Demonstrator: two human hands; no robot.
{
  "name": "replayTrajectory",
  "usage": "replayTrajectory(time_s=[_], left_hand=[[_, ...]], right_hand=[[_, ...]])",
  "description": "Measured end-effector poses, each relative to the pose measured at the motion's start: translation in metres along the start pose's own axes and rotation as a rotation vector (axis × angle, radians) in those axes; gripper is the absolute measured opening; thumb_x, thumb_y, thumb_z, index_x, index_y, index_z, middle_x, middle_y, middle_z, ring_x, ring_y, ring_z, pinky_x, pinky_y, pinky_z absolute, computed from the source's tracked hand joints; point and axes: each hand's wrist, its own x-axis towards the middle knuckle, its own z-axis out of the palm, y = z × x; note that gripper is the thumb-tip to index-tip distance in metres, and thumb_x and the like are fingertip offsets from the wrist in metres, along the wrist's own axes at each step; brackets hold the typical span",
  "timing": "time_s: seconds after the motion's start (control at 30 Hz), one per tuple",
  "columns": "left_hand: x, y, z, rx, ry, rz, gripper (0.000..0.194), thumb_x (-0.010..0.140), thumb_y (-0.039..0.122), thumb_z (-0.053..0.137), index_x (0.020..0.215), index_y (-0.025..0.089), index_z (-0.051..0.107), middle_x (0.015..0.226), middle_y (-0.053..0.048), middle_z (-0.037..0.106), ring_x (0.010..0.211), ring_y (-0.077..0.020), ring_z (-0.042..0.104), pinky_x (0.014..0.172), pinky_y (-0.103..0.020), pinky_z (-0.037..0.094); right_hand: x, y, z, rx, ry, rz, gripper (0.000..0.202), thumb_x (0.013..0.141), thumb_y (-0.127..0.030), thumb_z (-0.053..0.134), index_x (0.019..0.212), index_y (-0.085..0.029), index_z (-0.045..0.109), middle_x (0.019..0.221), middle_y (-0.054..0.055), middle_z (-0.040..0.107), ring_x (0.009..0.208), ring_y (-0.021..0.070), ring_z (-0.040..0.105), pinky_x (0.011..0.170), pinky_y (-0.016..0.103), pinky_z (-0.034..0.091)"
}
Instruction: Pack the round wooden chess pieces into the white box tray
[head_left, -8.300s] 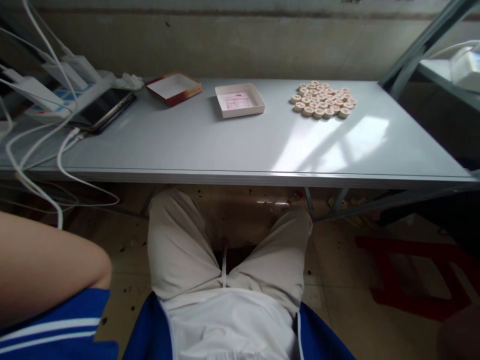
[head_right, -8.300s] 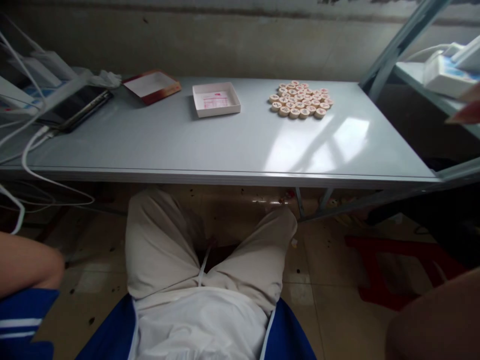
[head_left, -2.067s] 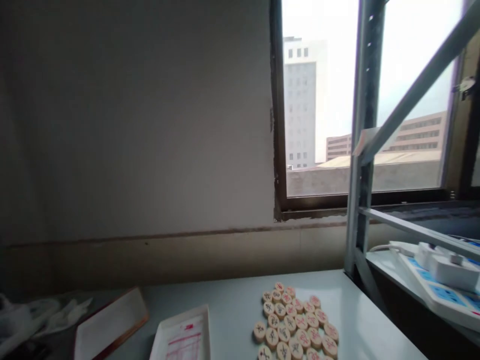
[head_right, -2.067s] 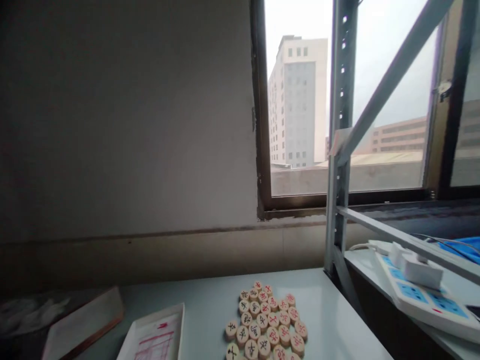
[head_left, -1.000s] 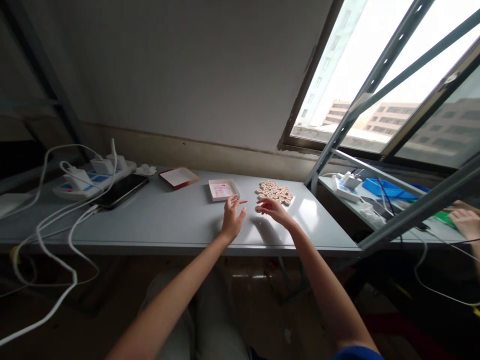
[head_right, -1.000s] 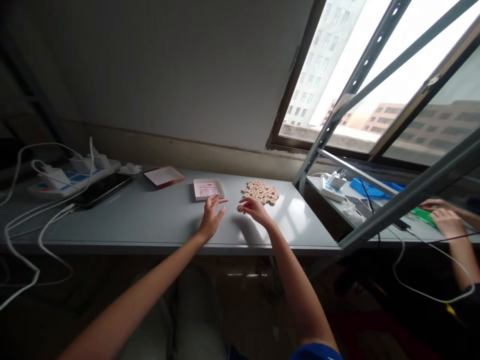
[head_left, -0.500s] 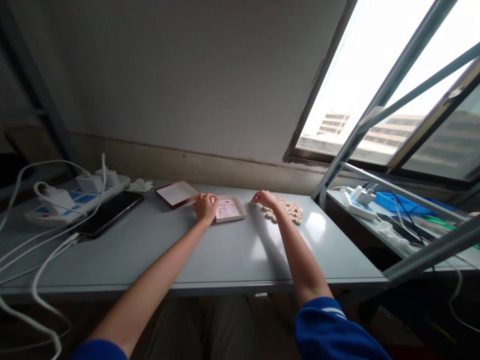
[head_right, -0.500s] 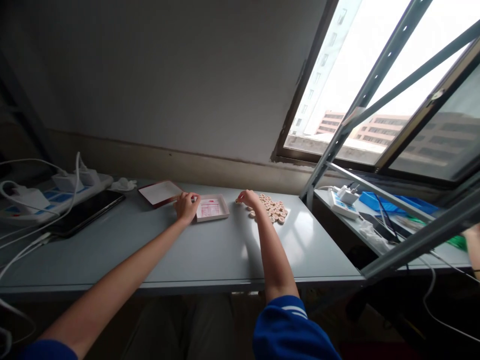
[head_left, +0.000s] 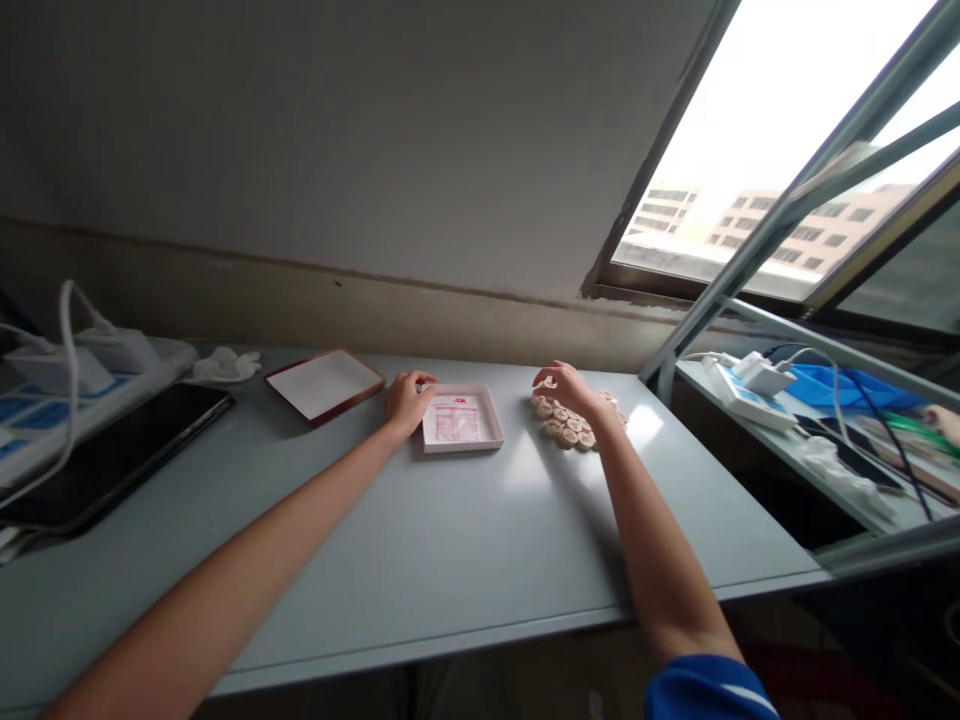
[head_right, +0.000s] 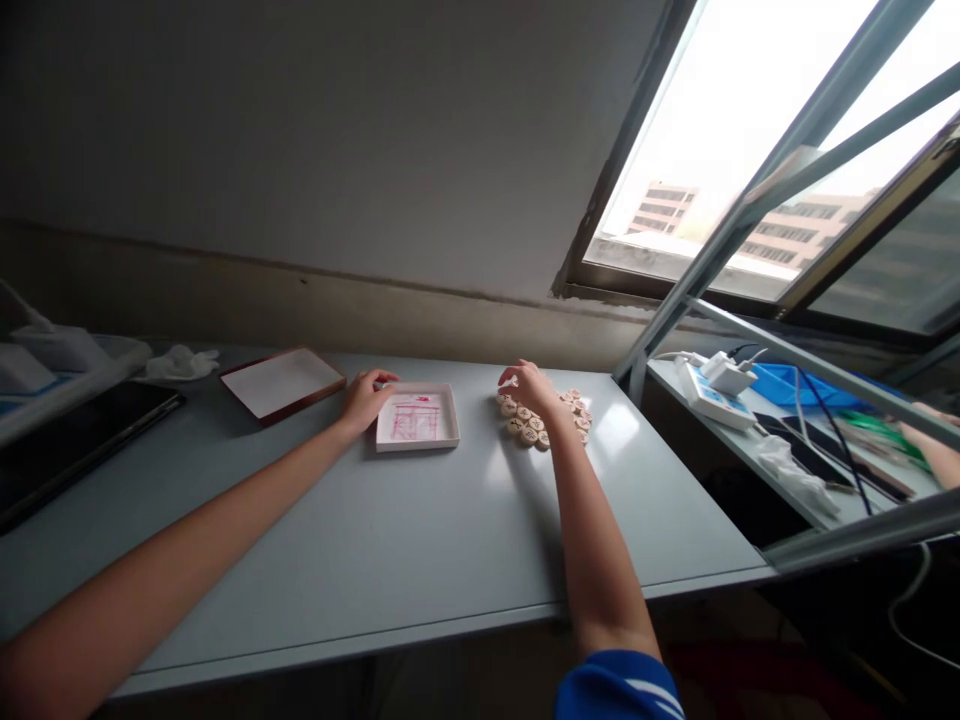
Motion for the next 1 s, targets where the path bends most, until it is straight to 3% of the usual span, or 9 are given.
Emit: replayTrajectory(time_s=[0.13,0.27,0.37,0.5,0.6,0.67,0.77,0.87,1.0], left_hand=[[-0.002,0.001,0.002,-0.014,0.009,-0.016,0.019,0.069,0.014,0.049,0.081,0.019,0.062,0.09,-0.003,0.059,0.071,-0.0154,0.053,0.074,-0.03,0.042],[-0.002,-0.001,0.003,-0.083,0.002,-0.012,0.021,0.068,0.009,0.047,0.081,0.018,0.061,0.09,-0.003,0.061,0.072,-0.0147,0.054,0.072,-0.028,0.043],[-0.002,-0.006,0.002,-0.161,-0.011,0.0,0.023,0.067,0.007,0.047,0.085,0.016,0.06,0.09,-0.003,0.062,0.076,-0.0145,0.055,0.073,-0.027,0.044],[-0.002,-0.011,-0.004,-0.202,0.04,0.044,0.018,0.069,0.009,0.052,0.084,0.014,0.059,0.091,-0.005,0.061,0.082,-0.0148,0.055,0.078,-0.028,0.044],[-0.003,-0.012,-0.008,-0.127,0.072,0.064,0.011,0.07,0.014,0.056,0.081,0.014,0.058,0.086,-0.005,0.061,0.082,-0.016,0.054,0.079,-0.031,0.045],[-0.004,-0.011,-0.01,-0.095,0.073,0.073,0.01,0.07,0.014,0.057,0.08,0.014,0.057,0.084,-0.005,0.059,0.08,-0.0155,0.055,0.077,-0.03,0.046],[-0.006,-0.008,-0.012,-0.157,0.055,0.022,0.012,0.075,0.011,0.05,0.086,0.014,0.054,0.089,-0.005,0.056,0.063,-0.0102,0.055,0.059,-0.024,0.049],[-0.007,-0.007,-0.016,-0.255,0.078,-0.014,0.016,0.078,0.008,0.041,0.09,0.014,0.051,0.1,-0.007,0.052,0.049,-0.0046,0.051,0.045,-0.02,0.045],[-0.007,-0.006,-0.019,-0.255,0.109,0.053,0.021,0.074,0.0,0.037,0.083,0.014,0.051,0.099,-0.006,0.05,0.052,-0.0045,0.053,0.055,-0.021,0.05]], right_hand=[[-0.005,-0.013,0.003,-0.051,0.001,-0.106,0.015,0.077,-0.027,0.056,0.086,-0.021,0.066,0.087,0.004,0.062,0.076,0.0145,0.055,0.068,0.024,0.036],[-0.009,-0.014,0.003,-0.163,-0.022,-0.041,0.012,0.074,-0.015,0.055,0.074,-0.018,0.067,0.082,0.004,0.065,0.074,0.0153,0.056,0.072,0.026,0.034],[-0.008,-0.024,-0.003,-0.025,0.038,-0.052,0.01,0.075,-0.019,0.056,0.075,-0.017,0.066,0.081,0.005,0.066,0.074,0.0155,0.056,0.071,0.025,0.035],[-0.007,-0.073,-0.004,0.284,0.199,-0.187,0.018,0.079,-0.031,0.054,0.08,-0.015,0.063,0.081,0.005,0.065,0.072,0.0139,0.056,0.063,0.021,0.038],[-0.012,-0.112,0.009,0.162,0.16,-0.237,0.022,0.082,-0.032,0.05,0.074,-0.016,0.062,0.071,0.005,0.063,0.064,0.0137,0.054,0.06,0.022,0.035],[-0.015,-0.125,0.022,0.104,0.129,-0.295,0.017,0.084,-0.017,0.044,0.082,-0.015,0.061,0.069,0.004,0.062,0.061,0.0125,0.053,0.061,0.022,0.035],[-0.014,-0.124,0.036,0.187,0.062,-0.426,0.038,0.073,0.004,0.035,0.095,-0.015,0.059,0.067,0.001,0.06,0.058,0.0093,0.05,0.062,0.02,0.036],[-0.008,-0.108,0.034,0.344,0.151,-0.404,0.048,0.065,0.007,0.029,0.095,-0.014,0.06,0.069,0.001,0.058,0.056,0.0083,0.049,0.06,0.019,0.039],[-0.004,-0.086,0.018,0.469,0.275,-0.353,0.049,0.06,0.004,0.027,0.088,-0.014,0.062,0.089,0.007,0.059,0.078,0.0115,0.056,0.068,0.022,0.043]])
